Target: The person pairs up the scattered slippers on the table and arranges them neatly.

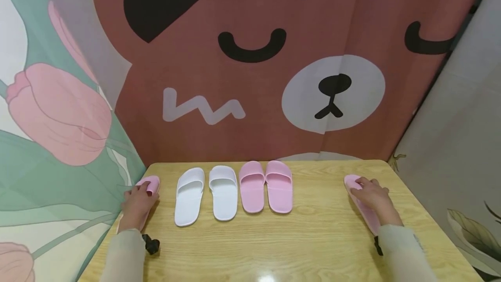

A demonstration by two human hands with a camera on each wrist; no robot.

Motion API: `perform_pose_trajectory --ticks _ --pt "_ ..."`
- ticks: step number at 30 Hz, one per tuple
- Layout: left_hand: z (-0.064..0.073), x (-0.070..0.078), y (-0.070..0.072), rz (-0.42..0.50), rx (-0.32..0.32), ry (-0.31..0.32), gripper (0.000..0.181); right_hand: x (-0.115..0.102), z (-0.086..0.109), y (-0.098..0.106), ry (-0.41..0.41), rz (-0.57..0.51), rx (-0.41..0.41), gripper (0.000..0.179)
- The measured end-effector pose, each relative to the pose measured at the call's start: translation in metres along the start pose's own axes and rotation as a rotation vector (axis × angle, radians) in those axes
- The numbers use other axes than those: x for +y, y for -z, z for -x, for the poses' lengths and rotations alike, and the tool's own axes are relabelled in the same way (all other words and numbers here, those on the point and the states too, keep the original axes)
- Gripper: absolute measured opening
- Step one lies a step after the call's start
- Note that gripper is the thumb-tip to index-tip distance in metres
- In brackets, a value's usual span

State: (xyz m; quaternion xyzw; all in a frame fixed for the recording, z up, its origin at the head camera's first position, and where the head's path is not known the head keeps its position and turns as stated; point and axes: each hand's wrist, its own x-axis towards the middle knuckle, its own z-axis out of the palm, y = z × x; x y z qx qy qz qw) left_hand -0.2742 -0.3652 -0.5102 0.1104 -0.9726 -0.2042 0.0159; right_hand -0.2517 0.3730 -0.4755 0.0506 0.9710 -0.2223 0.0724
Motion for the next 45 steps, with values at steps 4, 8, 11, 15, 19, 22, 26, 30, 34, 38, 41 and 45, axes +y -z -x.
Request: perform_pose_trajectory --ticks 4,8,11,15,19,22,26,30,34,38,41,45 --pt "0.000 0.001 0.000 -0.002 0.007 -0.005 0.068 0.002 0.002 -0.001 -0.011 -0.017 -0.006 0.068" --pt "-0.001 0.001 0.000 -0.020 0.037 -0.017 0.067 0.001 0.002 -0.001 -0.024 -0.046 0.000 0.067" --pt "-0.002 0.000 0.000 -0.017 0.026 -0.011 0.067 0.001 0.002 -0.001 -0.037 -0.055 -0.003 0.068" --pt "0.000 -0.001 0.003 0.000 -0.006 -0.019 0.068 0.002 0.003 0.000 -0.050 -0.081 0.000 0.069" --pt "0.000 -0.003 0.010 -0.004 -0.007 -0.053 0.069 -0.001 0.003 0.003 -0.051 -0.091 0.015 0.072" --pt "0.001 -0.003 0.013 -0.007 -0.003 -0.061 0.071 -0.002 0.003 0.005 -0.044 -0.075 0.024 0.075" --pt "0.003 -0.001 0.015 0.003 0.006 -0.047 0.074 -0.003 0.002 0.005 -0.035 -0.045 0.041 0.077" --pt "0.005 0.003 0.015 0.013 0.027 -0.034 0.075 -0.004 0.004 0.006 -0.039 -0.031 0.063 0.077" --pt "0.007 0.007 0.013 0.018 0.045 -0.019 0.074 -0.006 0.006 0.009 -0.024 -0.035 0.076 0.077" --pt "0.010 0.012 0.012 0.023 0.072 -0.025 0.073 -0.009 0.007 0.013 -0.011 -0.033 0.081 0.079" --pt "0.013 0.016 0.013 0.034 0.089 -0.025 0.075 -0.011 0.008 0.014 -0.008 -0.034 0.084 0.082" --pt "0.019 0.021 0.013 0.026 0.110 -0.027 0.075 -0.012 0.009 0.014 -0.011 -0.040 0.080 0.085"
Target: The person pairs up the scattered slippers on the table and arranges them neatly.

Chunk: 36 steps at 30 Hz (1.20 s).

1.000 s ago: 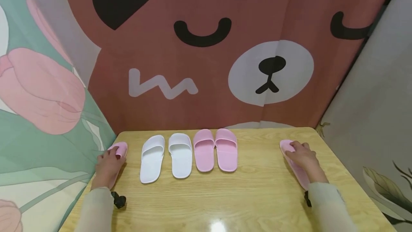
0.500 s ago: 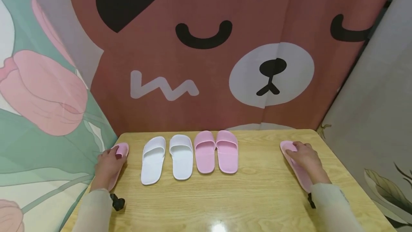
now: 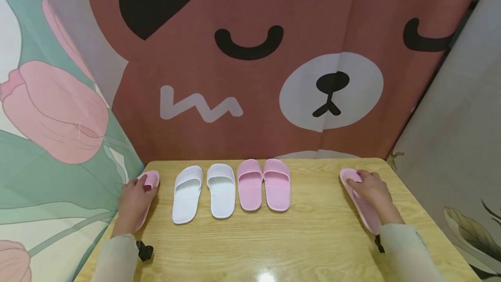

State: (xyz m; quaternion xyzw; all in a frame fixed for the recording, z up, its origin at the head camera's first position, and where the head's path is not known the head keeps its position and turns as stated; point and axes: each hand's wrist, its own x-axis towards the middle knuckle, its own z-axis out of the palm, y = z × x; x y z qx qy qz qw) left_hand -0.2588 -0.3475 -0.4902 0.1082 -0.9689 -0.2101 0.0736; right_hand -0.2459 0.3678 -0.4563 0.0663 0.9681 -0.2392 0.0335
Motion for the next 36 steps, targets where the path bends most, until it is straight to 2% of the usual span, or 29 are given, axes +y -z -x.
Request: perform_pose_trajectory --ticks 6,13,26,36 --pt "0.007 0.006 0.001 -0.013 0.024 -0.006 0.073 -0.002 0.002 0.000 -0.001 -0.010 0.008 0.088" --pt "0.014 0.015 0.004 0.014 0.003 0.020 0.075 -0.008 0.003 0.002 0.014 0.004 0.025 0.089" --pt "0.018 0.030 -0.001 -0.017 0.083 -0.036 0.072 -0.017 0.005 0.000 0.004 -0.009 0.019 0.088" --pt "0.026 0.050 0.010 -0.011 0.143 -0.090 0.069 -0.023 0.006 -0.001 0.011 0.013 0.048 0.089"
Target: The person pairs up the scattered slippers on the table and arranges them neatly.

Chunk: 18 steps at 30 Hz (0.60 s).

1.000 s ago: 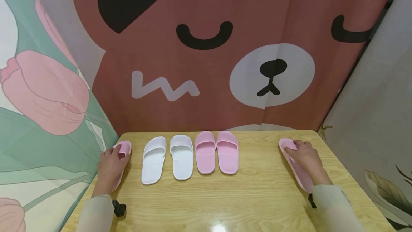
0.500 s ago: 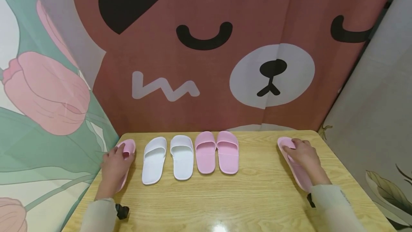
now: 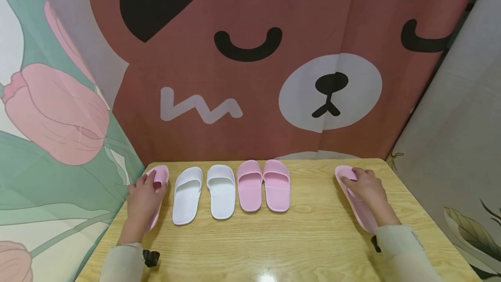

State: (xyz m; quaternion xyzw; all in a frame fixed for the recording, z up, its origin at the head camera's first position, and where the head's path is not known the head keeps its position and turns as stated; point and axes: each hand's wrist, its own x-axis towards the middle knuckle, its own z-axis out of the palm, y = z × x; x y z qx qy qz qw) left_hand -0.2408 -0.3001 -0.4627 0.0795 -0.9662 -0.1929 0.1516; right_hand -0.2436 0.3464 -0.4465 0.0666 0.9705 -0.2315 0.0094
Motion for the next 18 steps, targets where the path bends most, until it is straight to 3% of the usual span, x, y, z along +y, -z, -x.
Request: perform_pose_trajectory --ticks 7,18 --pt "0.002 0.010 0.005 -0.018 0.020 -0.024 0.067 -0.005 0.001 0.000 -0.001 0.000 0.011 0.088" --pt "0.004 0.027 0.000 -0.013 0.015 -0.042 0.069 -0.008 0.000 -0.003 -0.013 0.003 0.014 0.087"
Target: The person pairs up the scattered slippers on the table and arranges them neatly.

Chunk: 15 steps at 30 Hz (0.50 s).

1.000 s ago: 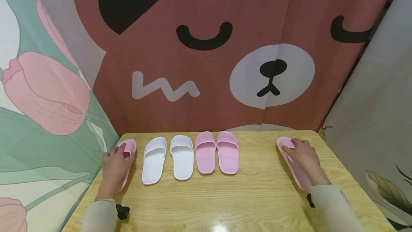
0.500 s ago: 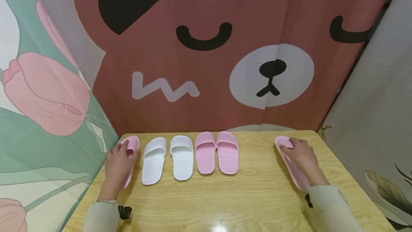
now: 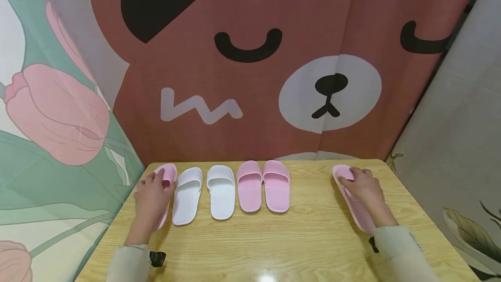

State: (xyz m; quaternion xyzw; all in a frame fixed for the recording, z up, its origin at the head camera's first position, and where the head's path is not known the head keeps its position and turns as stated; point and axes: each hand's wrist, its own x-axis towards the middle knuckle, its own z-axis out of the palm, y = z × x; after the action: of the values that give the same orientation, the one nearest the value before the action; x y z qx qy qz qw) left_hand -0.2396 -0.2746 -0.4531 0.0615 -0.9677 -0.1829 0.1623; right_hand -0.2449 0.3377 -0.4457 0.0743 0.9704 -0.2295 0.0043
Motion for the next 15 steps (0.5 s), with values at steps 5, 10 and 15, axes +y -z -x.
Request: perform_pose_trajectory --ticks 5,10,15 --pt "0.001 0.005 -0.004 -0.019 -0.007 0.000 0.069 -0.004 0.001 0.000 -0.009 -0.012 0.003 0.087" --pt "0.001 0.011 -0.007 -0.025 0.003 -0.014 0.069 -0.006 0.002 0.001 -0.005 -0.010 0.009 0.086" --pt "0.002 0.018 -0.009 -0.033 0.009 -0.035 0.069 -0.007 0.001 0.000 -0.008 -0.007 0.017 0.087"
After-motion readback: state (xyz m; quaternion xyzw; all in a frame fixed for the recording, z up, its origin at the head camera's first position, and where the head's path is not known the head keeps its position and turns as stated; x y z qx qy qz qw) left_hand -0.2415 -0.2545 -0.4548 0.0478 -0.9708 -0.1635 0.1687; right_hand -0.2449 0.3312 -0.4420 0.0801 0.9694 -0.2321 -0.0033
